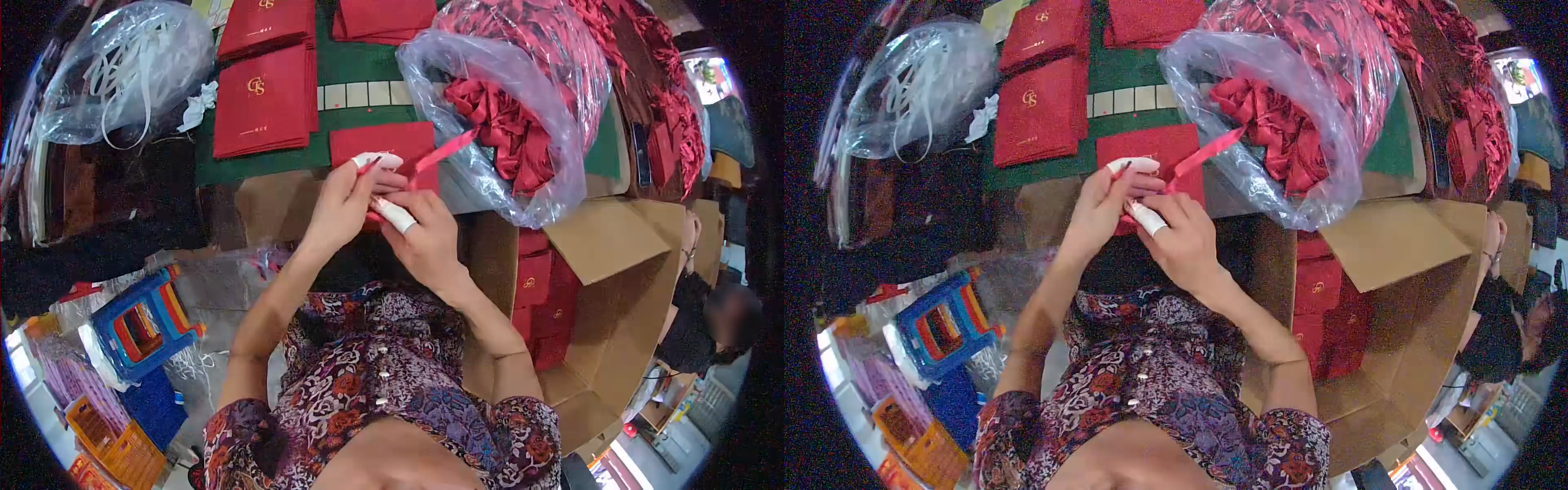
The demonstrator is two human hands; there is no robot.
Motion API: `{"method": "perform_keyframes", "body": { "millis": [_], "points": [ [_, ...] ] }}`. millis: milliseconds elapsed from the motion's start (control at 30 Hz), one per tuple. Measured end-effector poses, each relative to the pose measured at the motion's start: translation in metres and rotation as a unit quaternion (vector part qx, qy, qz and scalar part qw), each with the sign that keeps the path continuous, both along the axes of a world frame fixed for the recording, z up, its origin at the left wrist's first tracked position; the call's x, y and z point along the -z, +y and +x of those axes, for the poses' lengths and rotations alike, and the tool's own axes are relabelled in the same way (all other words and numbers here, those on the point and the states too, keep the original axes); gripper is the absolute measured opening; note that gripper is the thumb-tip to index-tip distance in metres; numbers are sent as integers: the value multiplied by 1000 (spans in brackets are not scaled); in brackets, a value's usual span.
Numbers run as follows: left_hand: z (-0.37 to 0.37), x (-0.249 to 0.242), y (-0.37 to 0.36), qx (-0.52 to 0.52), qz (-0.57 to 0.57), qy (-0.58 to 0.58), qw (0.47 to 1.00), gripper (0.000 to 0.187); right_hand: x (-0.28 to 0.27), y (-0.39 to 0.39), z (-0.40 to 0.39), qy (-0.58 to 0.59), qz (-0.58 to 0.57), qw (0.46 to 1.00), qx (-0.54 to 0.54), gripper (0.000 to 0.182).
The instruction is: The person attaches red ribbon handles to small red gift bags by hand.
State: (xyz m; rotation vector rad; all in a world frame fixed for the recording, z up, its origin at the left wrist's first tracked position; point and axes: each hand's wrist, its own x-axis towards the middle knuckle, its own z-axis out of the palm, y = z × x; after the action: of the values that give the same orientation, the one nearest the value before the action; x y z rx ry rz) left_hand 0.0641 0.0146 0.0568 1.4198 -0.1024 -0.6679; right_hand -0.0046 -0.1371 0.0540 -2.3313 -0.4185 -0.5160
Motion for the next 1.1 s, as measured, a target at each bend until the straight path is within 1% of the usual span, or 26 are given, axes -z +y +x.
{"method": "perform_keyframes", "body": {
  "millis": [67,100,167,200,267,300,333,367,400,433,500,533,567,600,633,667,700,767,800,933,1000,1033,1100],
  "points": [
    [-5,6,9,-71,24,-64,995,29,1,0,-3,47,-7,999,-25,37],
    [-5,7,16,-84,55,-82,992,29,-3,0,-5,48,-6,999,-25,37],
    [-6,-15,23,-121,52,12,991,30,-17,-4,-11,163,40,985,-38,37],
    [-5,-14,27,-120,52,13,991,30,-18,-11,-11,171,95,980,-33,35],
    [-4,-11,35,-92,98,8,991,27,-11,-26,-4,112,98,987,58,23],
    [-4,-9,35,-92,98,10,991,27,-15,-34,-1,138,63,980,130,15],
    [-3,-5,33,-70,123,-28,990,24,-17,-42,8,116,71,975,179,9],
    [-1,-1,30,-49,146,-65,986,23,-17,-53,16,101,4,967,234,8],
    [1,2,27,-54,179,-147,971,19,-12,-62,24,110,1,958,264,11],
    [6,5,21,-54,179,-146,971,19,-12,-67,29,99,-39,955,278,17],
    [17,9,9,-74,233,-334,911,20,-10,-68,40,163,-52,939,297,21],
    [19,-12,1,-51,271,-203,940,29,-7,-69,43,164,-53,939,297,21],
    [22,-10,-3,-50,271,-202,940,29,-3,-71,46,140,-72,945,288,21],
    [27,-8,-7,-40,302,-295,906,32,-1,-72,48,116,-90,949,278,22],
    [32,-5,-10,-30,331,-385,861,35,0,-72,50,116,-90,950,277,22],
    [35,-2,-15,-17,357,-352,865,42,2,-71,52,111,-89,950,279,20],
    [36,0,-17,-17,359,-350,865,42,3,-70,53,106,-89,950,281,17],
    [39,5,-21,-27,389,-403,828,46,4,-71,53,104,-67,954,274,14],
    [41,7,-23,-6,416,-361,835,45,4,-71,52,101,-46,957,268,12],
    [41,8,-20,4,396,-384,834,44,2,-68,48,64,-7,970,234,12],
    [39,8,-20,1,386,-387,837,43,-7,-57,44,164,78,963,201,14],
    [39,8,-20,0,387,-385,837,43,-6,-54,45,166,78,963,199,14],
    [38,7,-20,-10,365,-413,834,41,-1,-46,47,121,75,978,151,14]
  ]
}}
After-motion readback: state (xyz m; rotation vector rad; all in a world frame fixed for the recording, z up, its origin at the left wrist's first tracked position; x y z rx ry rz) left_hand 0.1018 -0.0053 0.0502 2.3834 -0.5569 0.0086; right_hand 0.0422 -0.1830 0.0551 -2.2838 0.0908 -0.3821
